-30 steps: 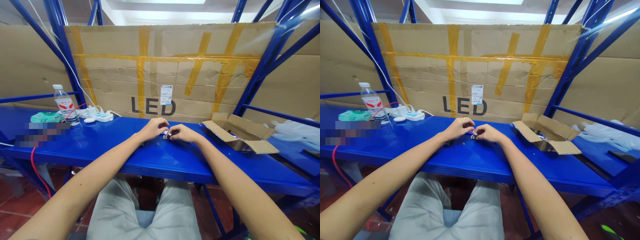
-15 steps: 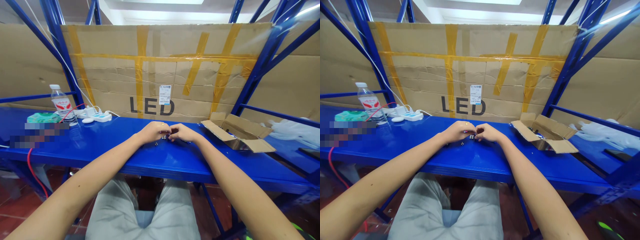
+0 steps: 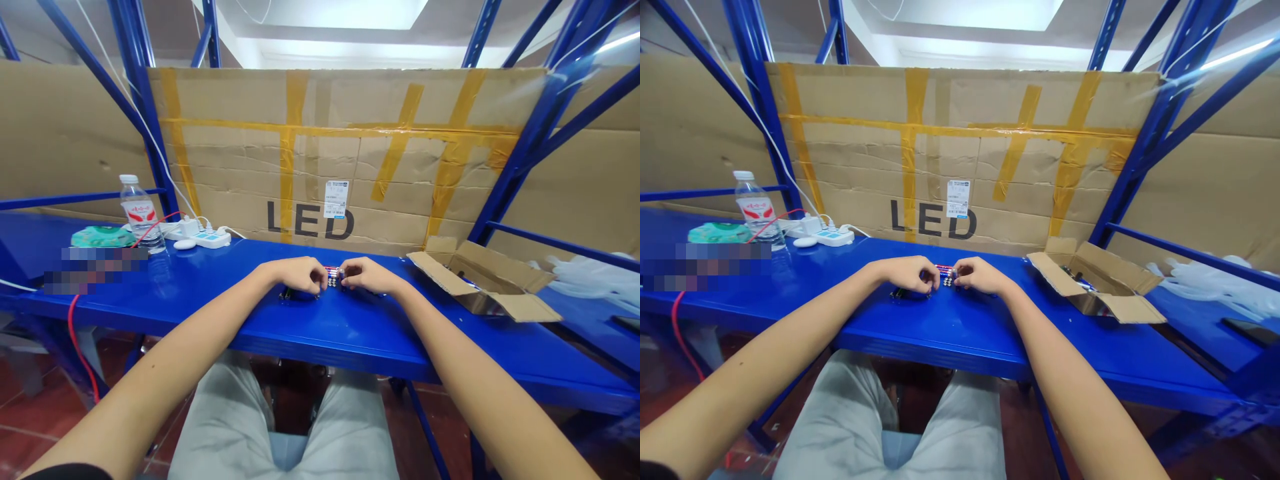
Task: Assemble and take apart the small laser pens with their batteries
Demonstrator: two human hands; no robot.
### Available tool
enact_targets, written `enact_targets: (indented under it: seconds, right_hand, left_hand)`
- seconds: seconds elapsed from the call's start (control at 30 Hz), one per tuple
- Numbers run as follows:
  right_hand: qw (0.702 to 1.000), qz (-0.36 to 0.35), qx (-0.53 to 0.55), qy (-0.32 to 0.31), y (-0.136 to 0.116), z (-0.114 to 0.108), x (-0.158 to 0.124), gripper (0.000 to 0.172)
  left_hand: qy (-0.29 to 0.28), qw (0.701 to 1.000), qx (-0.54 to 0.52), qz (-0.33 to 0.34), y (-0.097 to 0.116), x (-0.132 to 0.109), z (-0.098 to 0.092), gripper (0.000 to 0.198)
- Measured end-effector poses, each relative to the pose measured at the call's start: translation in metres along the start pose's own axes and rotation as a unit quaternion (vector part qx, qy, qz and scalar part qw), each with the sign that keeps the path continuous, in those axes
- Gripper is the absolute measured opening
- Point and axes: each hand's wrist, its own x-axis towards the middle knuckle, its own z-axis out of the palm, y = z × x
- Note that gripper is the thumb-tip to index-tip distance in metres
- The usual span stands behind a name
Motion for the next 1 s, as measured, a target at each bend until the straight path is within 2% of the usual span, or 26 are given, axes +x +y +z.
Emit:
enact_targets:
  seconds: [0.13, 0.37, 0.47, 0.53, 0.6, 0.67, 0.73, 0.8, 1.0]
  right_hand:
    - [1.000, -0.002, -0.008, 0.000, -0.003, 0.002, 0.000, 0.016]
    - [1.000, 0.004, 0.002, 0.010, 0.000, 0.002, 0.003, 0.018]
    - [1.000, -0.008, -0.005, 0.017, 0.003, 0.002, 0.004, 0.017]
    - [1.000, -0.019, -0.007, 0.017, 0.002, 0.002, 0.003, 0.019]
    - [1.000, -0.022, -0.007, 0.014, 0.000, 0.003, 0.002, 0.019]
    - [1.000, -0.017, -0.014, 0.012, -0.004, 0.004, 0.001, 0.018]
    - [1.000, -0.016, -0.023, 0.007, -0.007, 0.006, 0.000, 0.015]
    - [0.999, -0.024, -0.024, 0.001, -0.009, 0.008, 0.000, 0.012]
    - [0.998, -0.043, -0.044, 0.018, -0.004, 0.010, 0.004, 0.018]
  left_hand:
    - [-0.017, 1.000, -0.021, 0.005, 0.000, 0.000, 0.003, 0.018]
    - [-0.036, 0.999, 0.013, -0.011, 0.002, 0.001, 0.006, 0.023]
    - [-0.026, 0.999, 0.023, 0.000, 0.003, 0.002, 0.008, 0.017]
    - [0.022, 0.999, 0.029, 0.010, 0.004, 0.004, 0.009, 0.014]
    - [0.118, 0.993, 0.023, 0.019, 0.004, 0.008, 0.011, 0.015]
    - [0.229, 0.973, 0.004, 0.020, 0.002, 0.013, 0.013, 0.016]
    - [0.297, 0.954, -0.021, 0.017, -0.001, 0.018, 0.016, 0.015]
    - [0.317, 0.947, -0.044, 0.014, -0.004, 0.021, 0.020, 0.014]
    - [0.301, 0.950, -0.084, 0.006, -0.006, 0.025, 0.025, 0.006]
